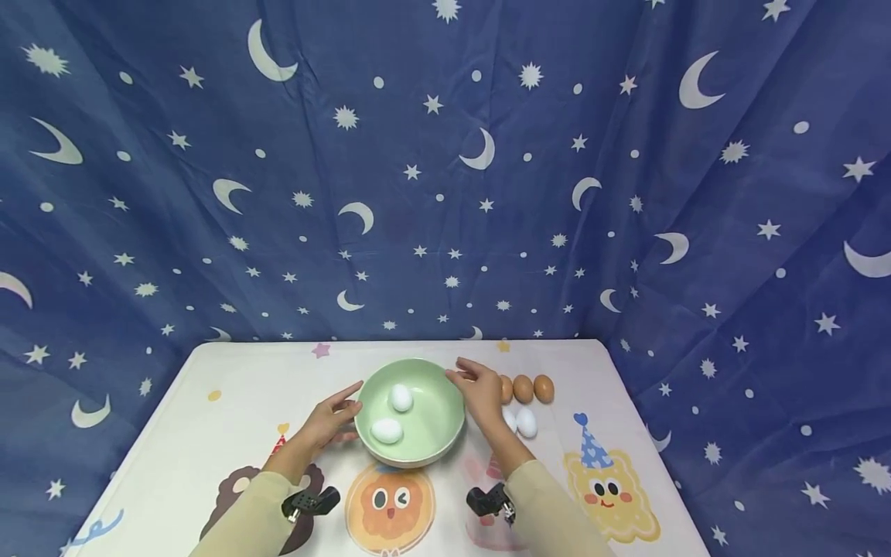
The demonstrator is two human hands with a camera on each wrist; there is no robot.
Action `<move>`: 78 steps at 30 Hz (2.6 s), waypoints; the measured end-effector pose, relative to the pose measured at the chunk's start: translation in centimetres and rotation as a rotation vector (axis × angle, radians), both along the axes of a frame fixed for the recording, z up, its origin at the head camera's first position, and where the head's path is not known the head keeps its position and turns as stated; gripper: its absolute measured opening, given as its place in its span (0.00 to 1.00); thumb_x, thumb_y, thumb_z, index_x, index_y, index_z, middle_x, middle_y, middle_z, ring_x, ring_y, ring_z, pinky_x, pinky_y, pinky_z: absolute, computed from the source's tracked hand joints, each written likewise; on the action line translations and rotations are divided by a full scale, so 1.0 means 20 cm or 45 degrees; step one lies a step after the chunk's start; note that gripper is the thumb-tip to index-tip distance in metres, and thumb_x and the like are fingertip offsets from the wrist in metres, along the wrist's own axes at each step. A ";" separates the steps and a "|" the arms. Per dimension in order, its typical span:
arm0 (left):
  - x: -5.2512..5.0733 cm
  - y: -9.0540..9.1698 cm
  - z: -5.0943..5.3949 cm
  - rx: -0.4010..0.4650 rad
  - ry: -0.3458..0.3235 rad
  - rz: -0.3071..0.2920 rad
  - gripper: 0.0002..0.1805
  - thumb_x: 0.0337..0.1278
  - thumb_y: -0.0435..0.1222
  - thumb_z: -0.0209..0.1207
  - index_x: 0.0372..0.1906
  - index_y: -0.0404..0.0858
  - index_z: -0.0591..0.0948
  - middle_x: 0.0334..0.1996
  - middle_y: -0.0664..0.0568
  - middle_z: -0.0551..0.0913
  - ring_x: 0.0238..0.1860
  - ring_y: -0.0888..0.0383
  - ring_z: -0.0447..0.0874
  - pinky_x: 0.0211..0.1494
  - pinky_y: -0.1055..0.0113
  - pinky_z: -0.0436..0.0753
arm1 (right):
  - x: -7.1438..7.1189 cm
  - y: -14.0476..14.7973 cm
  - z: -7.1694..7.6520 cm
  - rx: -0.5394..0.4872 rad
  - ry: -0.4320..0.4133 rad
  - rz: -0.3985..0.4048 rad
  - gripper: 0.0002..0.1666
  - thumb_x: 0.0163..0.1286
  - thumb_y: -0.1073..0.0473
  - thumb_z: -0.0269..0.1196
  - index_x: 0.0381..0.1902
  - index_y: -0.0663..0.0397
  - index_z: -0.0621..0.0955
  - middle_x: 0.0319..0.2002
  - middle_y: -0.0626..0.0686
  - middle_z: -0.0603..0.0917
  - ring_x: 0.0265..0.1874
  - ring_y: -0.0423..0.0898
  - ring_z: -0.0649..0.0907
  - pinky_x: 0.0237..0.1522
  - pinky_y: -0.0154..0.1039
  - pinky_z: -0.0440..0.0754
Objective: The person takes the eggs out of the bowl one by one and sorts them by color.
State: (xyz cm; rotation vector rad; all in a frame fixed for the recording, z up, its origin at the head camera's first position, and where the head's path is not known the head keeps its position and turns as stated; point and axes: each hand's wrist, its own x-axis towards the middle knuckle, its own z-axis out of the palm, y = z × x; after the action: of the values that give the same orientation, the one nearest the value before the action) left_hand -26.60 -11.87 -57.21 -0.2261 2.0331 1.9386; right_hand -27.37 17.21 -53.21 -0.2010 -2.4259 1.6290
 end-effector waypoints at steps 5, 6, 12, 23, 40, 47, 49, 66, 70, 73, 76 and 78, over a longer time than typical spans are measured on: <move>0.01 0.01 -0.02 -0.007 0.009 -0.001 0.28 0.69 0.37 0.57 0.72 0.48 0.69 0.50 0.43 0.71 0.50 0.46 0.81 0.39 0.59 0.92 | -0.04 -0.22 -0.08 0.061 -0.084 0.124 0.27 0.61 0.52 0.72 0.55 0.59 0.83 0.50 0.58 0.86 0.46 0.52 0.87 0.42 0.37 0.90; 0.02 0.01 -0.02 -0.008 0.018 0.000 0.28 0.69 0.37 0.57 0.72 0.48 0.69 0.50 0.43 0.71 0.51 0.46 0.81 0.39 0.59 0.92 | -0.05 -0.26 -0.10 0.079 -0.112 0.134 0.28 0.61 0.51 0.72 0.55 0.59 0.83 0.51 0.59 0.86 0.46 0.53 0.87 0.43 0.38 0.90; 0.01 0.01 -0.01 -0.013 0.011 0.001 0.28 0.69 0.36 0.57 0.72 0.48 0.69 0.50 0.43 0.71 0.50 0.48 0.81 0.40 0.58 0.92 | -0.08 -0.38 -0.19 0.159 -0.186 0.145 0.31 0.58 0.49 0.74 0.54 0.64 0.83 0.48 0.61 0.86 0.49 0.57 0.85 0.50 0.47 0.88; 0.02 0.01 -0.03 0.014 0.015 0.015 0.27 0.68 0.34 0.58 0.71 0.46 0.70 0.48 0.43 0.73 0.46 0.51 0.82 0.39 0.59 0.92 | -0.06 -0.43 -0.27 0.199 -0.169 0.128 0.27 0.52 0.57 0.77 0.48 0.67 0.85 0.42 0.61 0.88 0.46 0.56 0.86 0.48 0.47 0.88; 0.01 0.01 -0.03 -0.003 0.011 0.015 0.27 0.69 0.34 0.57 0.71 0.48 0.71 0.49 0.44 0.72 0.46 0.52 0.82 0.39 0.60 0.92 | -0.08 -0.43 -0.25 0.151 -0.300 0.085 0.25 0.55 0.56 0.76 0.49 0.63 0.85 0.45 0.60 0.88 0.40 0.51 0.87 0.39 0.39 0.89; 0.01 0.01 -0.02 0.001 0.010 0.014 0.27 0.69 0.34 0.57 0.71 0.48 0.70 0.48 0.44 0.71 0.45 0.53 0.82 0.40 0.59 0.92 | -0.09 -0.40 -0.24 -0.132 -0.437 0.083 0.26 0.59 0.60 0.73 0.52 0.69 0.82 0.49 0.65 0.85 0.36 0.50 0.88 0.40 0.35 0.90; 0.01 0.01 -0.02 0.001 0.006 0.016 0.27 0.69 0.34 0.57 0.71 0.49 0.70 0.49 0.44 0.71 0.46 0.52 0.81 0.40 0.59 0.92 | -0.08 -0.38 -0.22 -0.210 -0.469 0.106 0.26 0.59 0.61 0.72 0.53 0.70 0.81 0.50 0.66 0.84 0.36 0.48 0.87 0.43 0.36 0.90; 0.00 0.02 -0.01 0.000 0.002 -0.003 0.28 0.69 0.34 0.58 0.71 0.49 0.70 0.49 0.44 0.72 0.46 0.52 0.81 0.38 0.60 0.92 | -0.01 -0.21 -0.08 -0.626 -0.704 0.303 0.29 0.63 0.69 0.67 0.60 0.76 0.74 0.43 0.64 0.86 0.39 0.52 0.89 0.52 0.46 0.86; 0.00 0.02 -0.01 -0.003 -0.001 0.004 0.28 0.68 0.34 0.58 0.71 0.49 0.70 0.49 0.45 0.72 0.44 0.54 0.82 0.39 0.60 0.92 | 0.00 -0.16 -0.01 -0.623 -0.737 0.355 0.26 0.64 0.69 0.66 0.59 0.75 0.75 0.36 0.58 0.87 0.35 0.48 0.89 0.51 0.44 0.87; 0.00 0.02 -0.01 -0.006 0.000 0.001 0.28 0.69 0.34 0.58 0.71 0.48 0.70 0.49 0.44 0.71 0.44 0.55 0.82 0.39 0.60 0.92 | 0.00 -0.10 0.03 -0.625 -0.750 0.378 0.24 0.65 0.69 0.65 0.58 0.75 0.76 0.33 0.55 0.87 0.30 0.44 0.88 0.47 0.39 0.89; 0.01 0.02 -0.01 -0.007 0.001 -0.004 0.28 0.69 0.34 0.58 0.72 0.48 0.70 0.49 0.44 0.71 0.43 0.56 0.82 0.40 0.60 0.92 | 0.00 -0.03 0.08 -0.615 -0.761 0.390 0.25 0.65 0.69 0.65 0.58 0.75 0.75 0.33 0.54 0.87 0.28 0.43 0.88 0.42 0.35 0.90; 0.01 0.02 -0.01 -0.008 0.002 -0.004 0.28 0.69 0.34 0.58 0.72 0.48 0.69 0.49 0.44 0.72 0.42 0.56 0.82 0.40 0.59 0.92 | 0.01 0.02 0.11 -0.604 -0.768 0.392 0.25 0.65 0.70 0.65 0.59 0.76 0.75 0.33 0.54 0.87 0.28 0.43 0.88 0.42 0.35 0.90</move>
State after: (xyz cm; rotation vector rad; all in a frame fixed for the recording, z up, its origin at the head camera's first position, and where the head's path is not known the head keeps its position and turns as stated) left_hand -26.43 -11.54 -57.38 -0.2228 2.0395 1.9319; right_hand -27.19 17.68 -50.94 -0.4710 -2.5011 2.5916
